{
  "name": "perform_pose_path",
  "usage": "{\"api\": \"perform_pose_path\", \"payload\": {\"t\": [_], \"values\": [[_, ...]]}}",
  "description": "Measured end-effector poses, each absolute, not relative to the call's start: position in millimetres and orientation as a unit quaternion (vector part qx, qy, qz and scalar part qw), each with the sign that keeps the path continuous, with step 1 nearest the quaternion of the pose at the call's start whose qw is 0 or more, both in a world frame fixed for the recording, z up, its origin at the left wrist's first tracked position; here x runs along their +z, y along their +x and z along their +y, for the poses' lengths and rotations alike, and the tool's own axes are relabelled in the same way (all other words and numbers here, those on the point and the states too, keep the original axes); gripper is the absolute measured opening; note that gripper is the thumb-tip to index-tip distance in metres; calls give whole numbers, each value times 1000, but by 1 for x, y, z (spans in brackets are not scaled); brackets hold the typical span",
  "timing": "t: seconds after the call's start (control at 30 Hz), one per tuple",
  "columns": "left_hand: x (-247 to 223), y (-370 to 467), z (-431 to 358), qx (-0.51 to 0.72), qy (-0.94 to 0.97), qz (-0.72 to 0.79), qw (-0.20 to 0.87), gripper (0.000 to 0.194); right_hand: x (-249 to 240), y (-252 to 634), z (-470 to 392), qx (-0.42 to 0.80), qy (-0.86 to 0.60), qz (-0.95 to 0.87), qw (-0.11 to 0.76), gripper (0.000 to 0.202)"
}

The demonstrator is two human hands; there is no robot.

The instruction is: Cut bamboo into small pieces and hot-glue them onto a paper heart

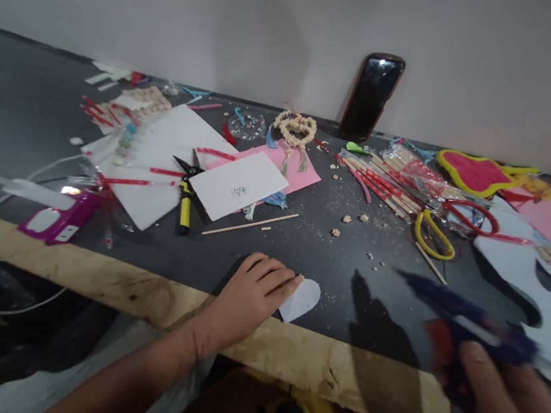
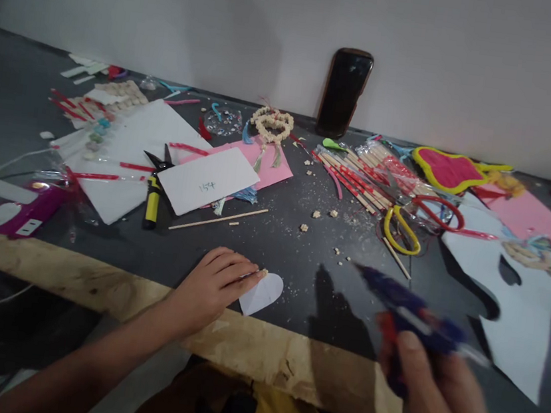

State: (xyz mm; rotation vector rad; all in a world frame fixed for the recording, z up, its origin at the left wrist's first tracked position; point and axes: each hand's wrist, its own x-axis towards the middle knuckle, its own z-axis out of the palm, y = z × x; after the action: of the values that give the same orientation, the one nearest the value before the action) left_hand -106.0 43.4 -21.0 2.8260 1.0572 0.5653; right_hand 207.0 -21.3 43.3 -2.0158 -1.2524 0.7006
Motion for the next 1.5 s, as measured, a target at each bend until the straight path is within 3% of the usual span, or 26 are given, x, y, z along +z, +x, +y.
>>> {"api": "perform_pose_path", "payload": {"t": [0.17,0.4,1.5], "values": [[-17,-105,43,177,920,347,49,32,31,152,-14,344,-733,-510,289,38],[-18,-105,43,182,916,354,53,32,15,147,-4,403,-654,-580,272,31],[-17,-106,44,181,915,356,55,30,10,147,-4,425,-642,-577,273,25]]}}
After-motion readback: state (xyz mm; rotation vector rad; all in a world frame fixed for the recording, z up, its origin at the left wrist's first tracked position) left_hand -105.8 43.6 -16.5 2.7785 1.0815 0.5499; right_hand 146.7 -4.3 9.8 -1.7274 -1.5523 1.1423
